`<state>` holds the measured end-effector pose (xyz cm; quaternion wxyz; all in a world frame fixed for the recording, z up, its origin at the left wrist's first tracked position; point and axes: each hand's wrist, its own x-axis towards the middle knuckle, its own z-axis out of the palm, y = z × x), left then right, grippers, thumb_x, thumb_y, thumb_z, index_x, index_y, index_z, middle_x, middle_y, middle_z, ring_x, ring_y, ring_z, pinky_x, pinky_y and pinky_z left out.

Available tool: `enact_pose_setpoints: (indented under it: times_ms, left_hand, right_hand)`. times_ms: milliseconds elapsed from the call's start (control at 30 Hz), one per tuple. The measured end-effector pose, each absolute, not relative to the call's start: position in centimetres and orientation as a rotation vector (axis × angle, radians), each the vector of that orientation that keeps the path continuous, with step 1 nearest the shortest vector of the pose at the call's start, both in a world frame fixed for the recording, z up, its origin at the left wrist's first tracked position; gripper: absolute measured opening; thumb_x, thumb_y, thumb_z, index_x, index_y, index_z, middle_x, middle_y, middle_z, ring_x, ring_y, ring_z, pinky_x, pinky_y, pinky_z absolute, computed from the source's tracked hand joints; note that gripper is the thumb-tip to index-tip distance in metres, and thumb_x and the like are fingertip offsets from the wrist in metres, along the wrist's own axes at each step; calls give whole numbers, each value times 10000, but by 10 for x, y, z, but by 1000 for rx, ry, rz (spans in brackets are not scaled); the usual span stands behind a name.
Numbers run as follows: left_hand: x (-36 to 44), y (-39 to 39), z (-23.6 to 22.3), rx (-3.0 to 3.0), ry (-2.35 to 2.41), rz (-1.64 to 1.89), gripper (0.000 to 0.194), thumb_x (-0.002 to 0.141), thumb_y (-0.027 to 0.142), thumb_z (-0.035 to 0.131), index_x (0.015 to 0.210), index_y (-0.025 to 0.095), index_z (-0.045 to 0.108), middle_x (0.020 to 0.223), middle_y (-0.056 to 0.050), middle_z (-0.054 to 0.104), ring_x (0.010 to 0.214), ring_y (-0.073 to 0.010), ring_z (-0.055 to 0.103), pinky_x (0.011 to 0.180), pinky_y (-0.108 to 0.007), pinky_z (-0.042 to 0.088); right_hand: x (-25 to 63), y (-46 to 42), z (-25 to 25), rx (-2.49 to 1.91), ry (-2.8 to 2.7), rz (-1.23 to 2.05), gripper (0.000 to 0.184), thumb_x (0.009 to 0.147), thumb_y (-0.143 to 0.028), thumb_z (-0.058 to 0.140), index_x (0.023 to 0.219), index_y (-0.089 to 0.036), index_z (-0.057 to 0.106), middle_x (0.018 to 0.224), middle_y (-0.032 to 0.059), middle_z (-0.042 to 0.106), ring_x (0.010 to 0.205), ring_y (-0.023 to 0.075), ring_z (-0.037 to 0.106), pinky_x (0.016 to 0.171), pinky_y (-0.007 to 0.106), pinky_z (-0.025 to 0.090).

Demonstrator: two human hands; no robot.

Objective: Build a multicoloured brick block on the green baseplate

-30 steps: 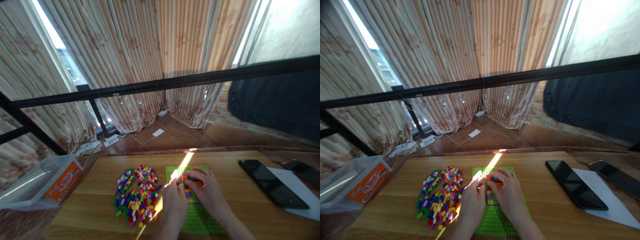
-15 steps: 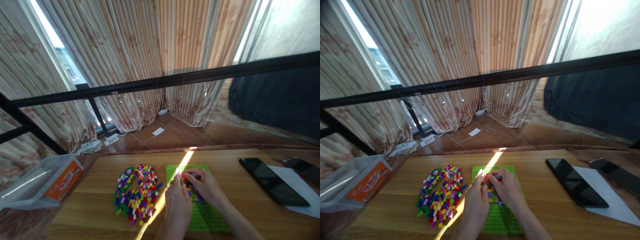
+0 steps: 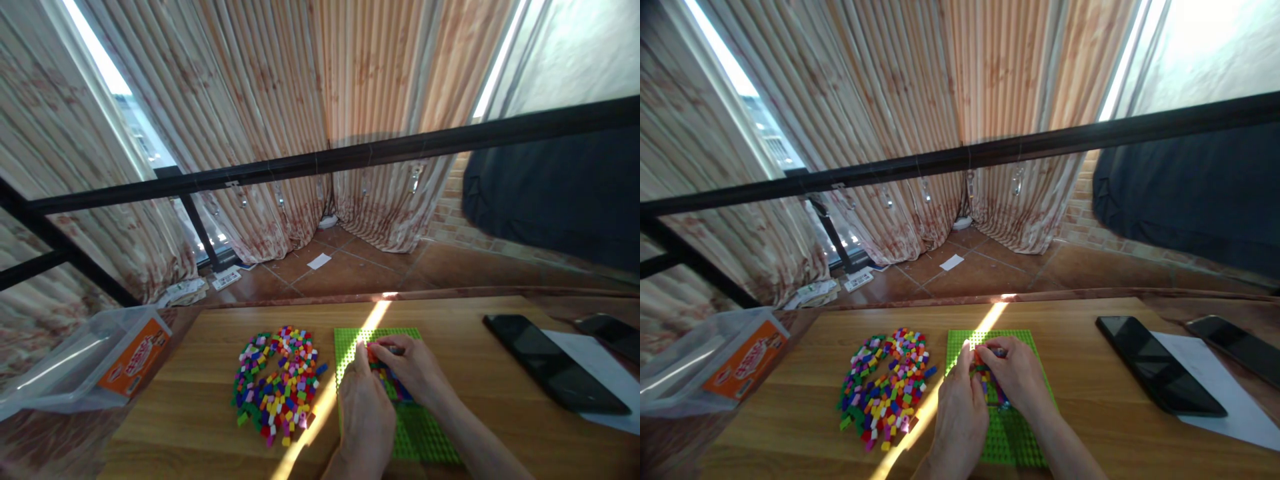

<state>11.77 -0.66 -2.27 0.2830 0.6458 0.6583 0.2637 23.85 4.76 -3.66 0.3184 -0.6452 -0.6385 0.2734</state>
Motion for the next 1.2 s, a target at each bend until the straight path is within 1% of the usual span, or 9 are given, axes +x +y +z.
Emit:
enact_pose_setpoints:
  times_ms: [233, 333, 433, 533, 667, 767, 867, 1067, 1200]
  left_hand:
    - [117, -7, -26, 1716, 1717, 809, 523, 837, 96, 344, 1355, 80, 418, 1316, -181, 532, 1212, -242, 503, 1017, -328, 381]
    - [114, -7, -21, 1662, 1711, 812, 487, 843, 126, 365, 1319, 116, 465, 1266, -149, 579, 1159, -233, 540, 984, -318, 407]
    - [105, -6, -15, 1607, 1775, 818, 433, 849, 157, 386, 1253, 128, 539, 1182, -137, 633, 1095, -230, 576, 962, -312, 418]
    - [91, 1, -11, 1593, 1836, 838, 443, 830, 137, 408, 1250, 136, 547, 1214, -119, 623, 1137, -221, 554, 987, -309, 396]
    - [55, 13, -9, 1568, 1940, 749, 390, 820, 155, 454, 1181, 192, 597, 1029, -65, 702, 945, -180, 632, 830, -265, 459]
    - [18, 20, -6, 1770, 2078, 612, 284, 826, 155, 453, 986, 184, 685, 885, -64, 719, 858, -180, 643, 772, -261, 454]
    - [-16, 22, -6, 1792, 2121, 568, 257, 758, 90, 499, 883, 176, 706, 884, -66, 718, 855, -179, 639, 779, -265, 444]
    - [-43, 19, -13, 1820, 2129, 491, 247, 697, 83, 559, 848, 194, 720, 846, -47, 720, 813, -168, 642, 740, -252, 449]
    - [-38, 16, -18, 1887, 2098, 467, 210, 711, 147, 594, 863, 220, 720, 876, -39, 712, 848, -173, 634, 769, -256, 447]
  right_hand:
    - [238, 47, -41, -1663, -1709, 675, 283, 790, -440, 537, 795, -257, 753, 791, 35, 741, 721, 202, 675, 646, 293, 502]
    - [240, 47, -46, -1624, -1709, 669, 297, 783, -462, 540, 799, -252, 750, 834, 39, 742, 769, 211, 677, 696, 307, 511]
    - [244, 45, -51, -1580, -1622, 737, 360, 793, -505, 524, 888, -231, 739, 877, 50, 748, 795, 221, 687, 709, 311, 525]
    - [253, 43, -52, -1588, -1553, 731, 434, 827, -536, 465, 959, -211, 722, 902, 65, 750, 826, 244, 692, 733, 340, 532]
    - [267, 41, -50, -1683, -1553, 505, 446, 797, -558, 487, 916, -202, 728, 968, 95, 737, 924, 289, 671, 816, 398, 510]
    - [274, 39, -49, -1717, -1567, 493, 461, 800, -567, 468, 908, -199, 724, 929, 98, 741, 887, 291, 679, 776, 398, 519]
    - [277, 36, -47, -1730, -1584, 480, 467, 794, -571, 462, 886, -198, 728, 869, 92, 745, 815, 284, 690, 720, 384, 523]
    - [276, 34, -43, -1726, -1643, 422, 450, 788, -564, 455, 822, -213, 734, 827, 84, 742, 741, 272, 687, 685, 376, 518]
    - [274, 35, -46, -1684, -1681, 394, 426, 795, -546, 455, 811, -222, 731, 833, 78, 741, 740, 265, 685, 668, 365, 517]
